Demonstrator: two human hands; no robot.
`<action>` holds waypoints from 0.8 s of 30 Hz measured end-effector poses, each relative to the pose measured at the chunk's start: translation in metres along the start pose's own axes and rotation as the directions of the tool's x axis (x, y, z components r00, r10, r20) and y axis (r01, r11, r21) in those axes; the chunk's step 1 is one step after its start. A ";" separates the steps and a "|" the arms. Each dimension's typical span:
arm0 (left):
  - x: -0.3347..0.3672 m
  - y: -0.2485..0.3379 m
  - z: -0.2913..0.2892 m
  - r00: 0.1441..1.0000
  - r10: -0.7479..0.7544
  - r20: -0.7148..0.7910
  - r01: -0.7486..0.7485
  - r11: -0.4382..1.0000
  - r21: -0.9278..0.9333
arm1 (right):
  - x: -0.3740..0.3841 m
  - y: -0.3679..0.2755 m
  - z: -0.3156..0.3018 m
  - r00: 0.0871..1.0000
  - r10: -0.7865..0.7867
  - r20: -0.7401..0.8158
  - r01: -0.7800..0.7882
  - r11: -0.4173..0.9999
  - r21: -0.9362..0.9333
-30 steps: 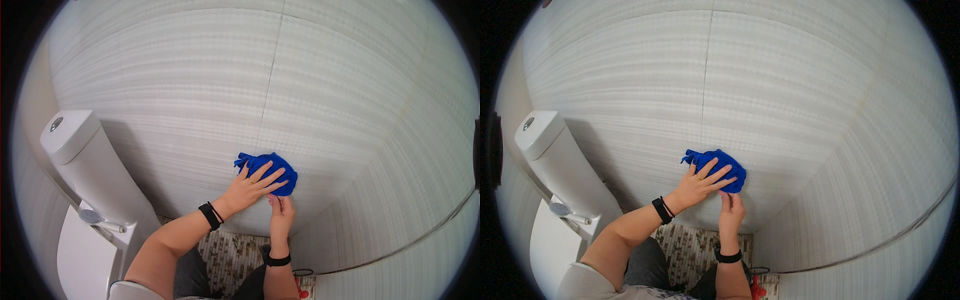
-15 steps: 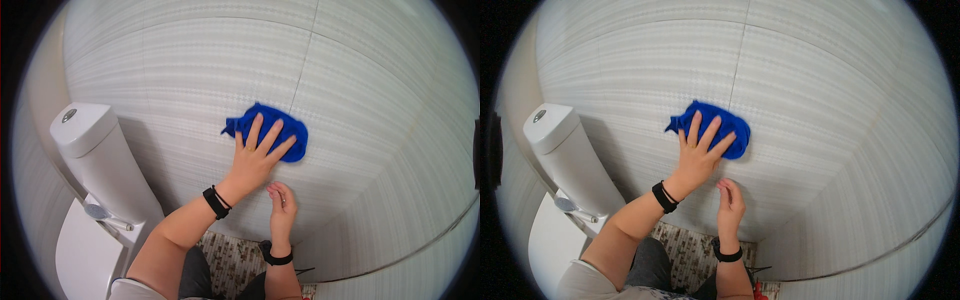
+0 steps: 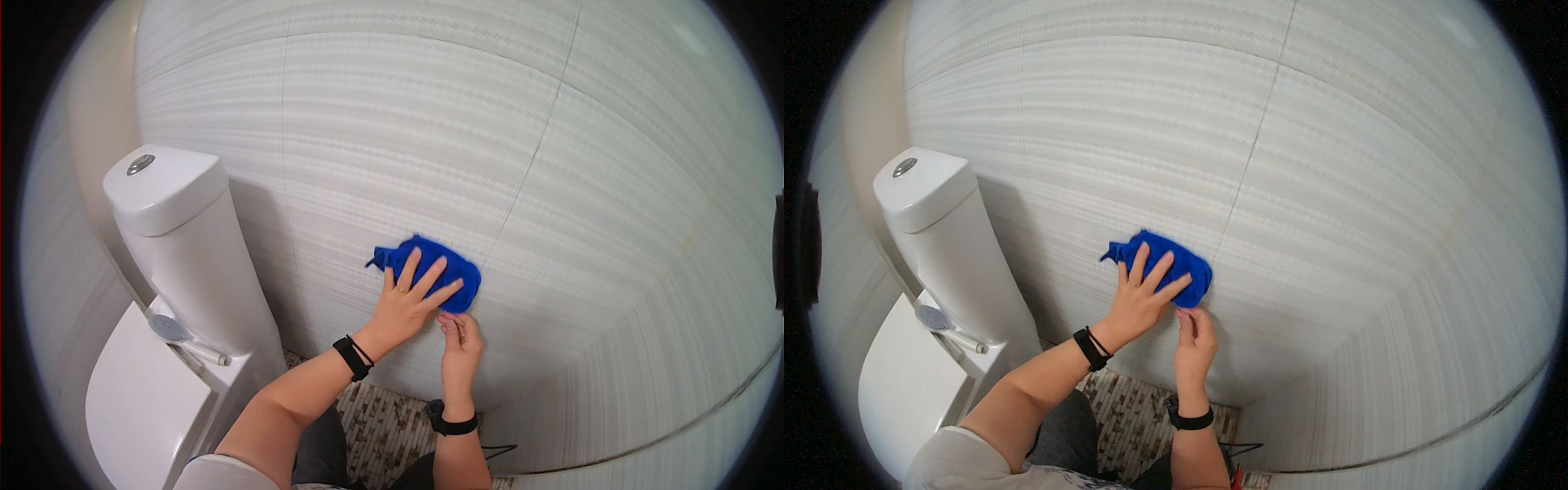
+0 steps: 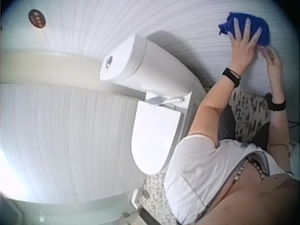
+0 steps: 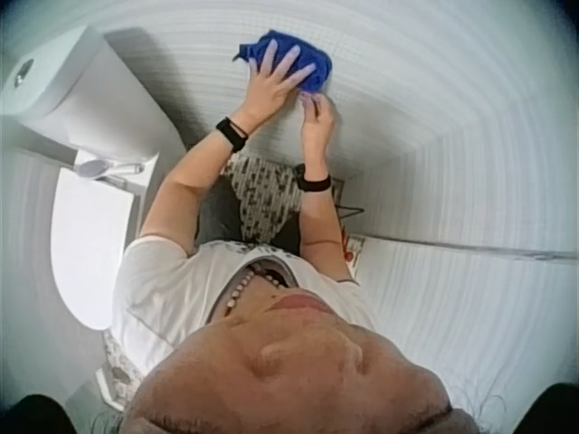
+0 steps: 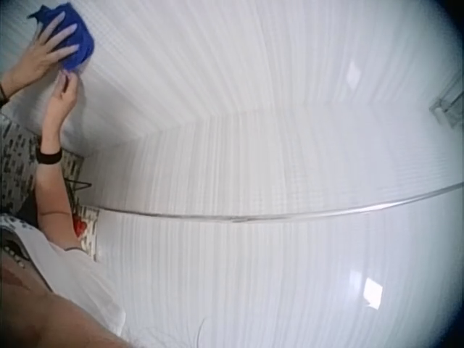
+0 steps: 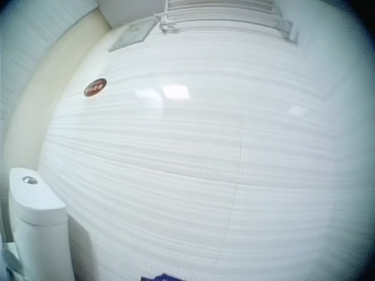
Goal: Cleaning the bathroom wall tiles using a blue cloth.
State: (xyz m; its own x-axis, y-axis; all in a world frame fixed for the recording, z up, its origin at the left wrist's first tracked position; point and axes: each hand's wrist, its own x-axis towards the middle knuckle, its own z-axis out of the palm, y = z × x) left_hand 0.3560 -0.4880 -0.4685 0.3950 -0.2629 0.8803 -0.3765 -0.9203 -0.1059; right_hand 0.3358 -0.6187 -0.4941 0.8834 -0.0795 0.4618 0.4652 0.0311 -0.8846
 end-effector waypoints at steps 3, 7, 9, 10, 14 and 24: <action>0.049 -0.007 -0.018 0.979 -0.120 -0.162 0.118 0.993 -0.018 | 0.003 -0.010 0.004 1.000 -0.008 0.023 0.007 0.999 0.039; 0.100 -0.023 -0.048 0.925 -0.193 -0.327 0.207 0.978 0.009 | 0.007 -0.020 0.015 0.998 -0.006 0.061 0.004 0.999 0.035; 0.096 -0.030 -0.046 0.928 -0.162 -0.335 0.184 0.982 0.036 | 0.009 -0.021 0.021 0.997 -0.021 0.072 0.018 0.999 0.049; 0.091 -0.031 -0.043 0.930 -0.157 -0.334 0.177 0.984 0.031 | 0.009 -0.021 0.024 0.996 -0.035 0.076 0.031 0.998 0.060; 0.046 -0.032 -0.019 0.952 -0.156 -0.265 0.165 0.986 0.014 | 0.010 -0.013 0.027 0.996 -0.030 0.085 0.025 0.998 0.057; -0.048 -0.043 0.003 0.973 -0.211 -0.096 0.212 0.977 -0.004 | 0.004 0.003 0.043 0.989 0.022 0.148 -0.023 1.000 0.004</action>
State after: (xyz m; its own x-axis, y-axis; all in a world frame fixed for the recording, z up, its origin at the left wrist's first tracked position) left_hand 0.3553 -0.4370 -0.5076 0.3835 -0.0335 0.9229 -0.2879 -0.9539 0.0850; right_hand 0.3432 -0.5757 -0.4921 0.8920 0.0700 0.4467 0.4452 0.0367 -0.8947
